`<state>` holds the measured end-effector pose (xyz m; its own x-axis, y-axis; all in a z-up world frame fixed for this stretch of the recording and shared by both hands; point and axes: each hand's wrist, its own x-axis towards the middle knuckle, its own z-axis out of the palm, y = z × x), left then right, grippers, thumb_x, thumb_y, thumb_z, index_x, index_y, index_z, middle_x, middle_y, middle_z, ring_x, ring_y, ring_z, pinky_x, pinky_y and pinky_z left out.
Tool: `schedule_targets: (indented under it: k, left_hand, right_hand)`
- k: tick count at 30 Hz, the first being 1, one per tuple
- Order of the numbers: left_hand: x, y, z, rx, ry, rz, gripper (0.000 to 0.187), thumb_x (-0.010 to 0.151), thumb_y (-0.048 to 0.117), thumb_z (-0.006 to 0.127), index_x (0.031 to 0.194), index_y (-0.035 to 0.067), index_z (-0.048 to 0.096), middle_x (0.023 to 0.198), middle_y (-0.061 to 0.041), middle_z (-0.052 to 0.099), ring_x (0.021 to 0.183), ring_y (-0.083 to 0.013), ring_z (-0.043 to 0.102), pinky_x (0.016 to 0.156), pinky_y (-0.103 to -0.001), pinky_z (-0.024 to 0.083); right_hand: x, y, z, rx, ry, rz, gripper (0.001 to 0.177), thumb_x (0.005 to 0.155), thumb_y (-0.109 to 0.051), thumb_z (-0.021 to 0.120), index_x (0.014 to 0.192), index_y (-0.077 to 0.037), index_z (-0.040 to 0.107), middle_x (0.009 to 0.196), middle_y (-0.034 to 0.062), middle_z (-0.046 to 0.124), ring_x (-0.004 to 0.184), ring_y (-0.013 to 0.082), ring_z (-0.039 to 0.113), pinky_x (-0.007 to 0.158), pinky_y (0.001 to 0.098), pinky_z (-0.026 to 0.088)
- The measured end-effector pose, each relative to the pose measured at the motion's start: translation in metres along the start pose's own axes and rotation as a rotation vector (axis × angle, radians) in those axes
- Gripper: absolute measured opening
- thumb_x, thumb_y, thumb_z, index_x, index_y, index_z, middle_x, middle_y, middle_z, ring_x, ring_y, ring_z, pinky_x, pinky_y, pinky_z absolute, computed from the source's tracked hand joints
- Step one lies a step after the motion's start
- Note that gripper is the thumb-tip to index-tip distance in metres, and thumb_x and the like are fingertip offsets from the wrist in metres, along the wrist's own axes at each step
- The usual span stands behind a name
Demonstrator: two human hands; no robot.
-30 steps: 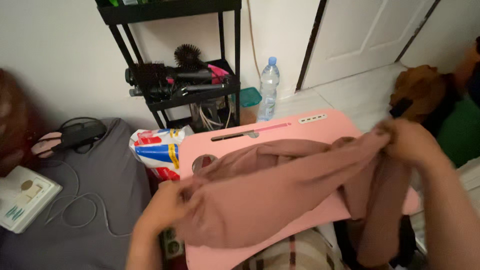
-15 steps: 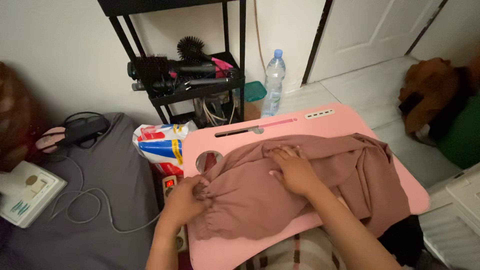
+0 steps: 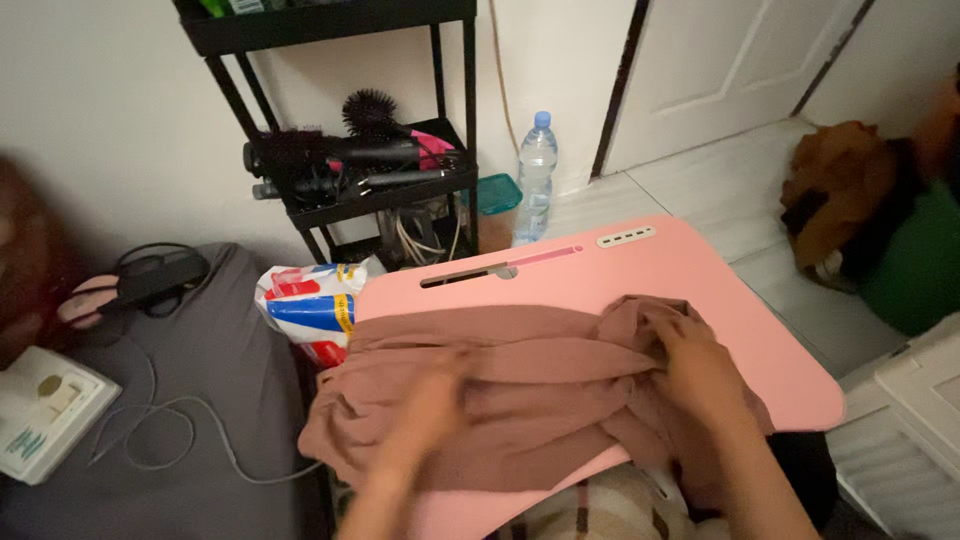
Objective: The person retrieves items of clothing from a cabinet, folds them on a small table by hand, and places the folded items back into the cabinet.
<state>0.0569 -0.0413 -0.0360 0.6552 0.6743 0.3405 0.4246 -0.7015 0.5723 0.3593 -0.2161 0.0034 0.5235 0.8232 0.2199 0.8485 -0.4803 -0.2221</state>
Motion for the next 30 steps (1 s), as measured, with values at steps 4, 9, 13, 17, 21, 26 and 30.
schedule_targets:
  k: [4, 9, 13, 17, 21, 26, 30]
  left_hand:
    - [0.02, 0.04, 0.042, -0.107, -0.264, 0.224, 0.074, 0.068, 0.01, 0.074, 0.14, 0.006, 0.057, 0.144, -0.021, 0.054, 0.137, -0.0419, 0.041, 0.108, -0.054, 0.03]
    - [0.034, 0.051, 0.071, -0.053, -0.394, 0.152, 0.049, 0.074, 0.019, 0.072, 0.122, 0.014, 0.07, 0.125, -0.011, 0.065, 0.128, -0.0304, 0.052, 0.112, -0.049, 0.038]
    - [0.024, 0.047, 0.079, -0.361, -0.304, 0.429, 0.038, 0.069, 0.017, 0.073, 0.106, 0.009, 0.075, 0.129, -0.008, 0.069, 0.126, -0.0304, 0.06, 0.106, -0.044, 0.048]
    - [0.014, 0.047, 0.076, -0.486, -0.473, 0.612, 0.036, 0.068, 0.021, 0.079, 0.1, 0.005, 0.073, 0.114, -0.011, 0.074, 0.109, -0.034, 0.069, 0.094, -0.042, 0.054]
    - [0.009, 0.044, 0.078, -0.58, -0.56, 0.443, 0.033, 0.075, 0.024, 0.077, 0.099, 0.002, 0.074, 0.1, -0.016, 0.075, 0.096, -0.036, 0.071, 0.086, -0.044, 0.054]
    - [0.036, 0.038, 0.111, -0.292, -0.264, 0.177, 0.016, 0.096, 0.017, 0.066, 0.099, 0.005, 0.077, 0.1, -0.016, 0.074, 0.092, -0.0354, 0.071, 0.083, -0.043, 0.055]
    - [0.064, 0.046, 0.125, -0.066, -0.074, 0.158, 0.038, 0.083, 0.018, 0.07, 0.12, 0.008, 0.07, 0.107, -0.015, 0.071, 0.105, -0.035, 0.066, 0.093, -0.046, 0.051]
  right_hand:
    - [-0.009, 0.036, 0.012, 0.131, -0.189, 0.131, 0.064, 0.078, -0.016, 0.076, 0.138, -0.033, 0.06, 0.128, 0.0022, 0.071, 0.128, 0.0299, 0.061, 0.104, 0.0413, 0.052]
    - [0.0, 0.074, 0.05, 0.173, -0.17, -0.228, 0.033, 0.086, -0.019, 0.075, 0.117, -0.029, 0.077, 0.137, 0.0023, 0.066, 0.143, 0.0298, 0.04, 0.118, 0.0481, 0.028]
    - [0.003, 0.045, 0.034, 0.118, 0.053, -0.212, 0.053, 0.079, -0.016, 0.068, 0.131, -0.021, 0.063, 0.146, 0.0066, 0.056, 0.14, 0.0311, 0.043, 0.116, 0.0476, 0.03]
    - [0.007, 0.045, 0.038, 0.009, 0.062, -0.005, 0.07, 0.07, -0.022, 0.075, 0.139, -0.021, 0.06, 0.143, 0.0119, 0.054, 0.126, 0.0362, 0.05, 0.098, 0.0506, 0.044]
    - [0.015, 0.092, 0.067, -0.154, 0.032, 0.284, 0.036, 0.098, -0.017, 0.062, 0.134, -0.016, 0.062, 0.124, 0.0114, 0.068, 0.118, 0.0337, 0.065, 0.093, 0.049, 0.055]
    - [0.018, 0.117, 0.043, 0.008, 0.293, 0.274, 0.03, 0.091, -0.005, 0.061, 0.12, -0.009, 0.061, 0.121, 0.0184, 0.063, 0.111, 0.0406, 0.061, 0.092, 0.0507, 0.051]
    - [0.024, 0.122, 0.01, 0.202, 0.564, 0.095, 0.033, 0.083, 0.008, 0.052, 0.115, -0.001, 0.052, 0.125, 0.0244, 0.054, 0.114, 0.0429, 0.054, 0.096, 0.0485, 0.049]
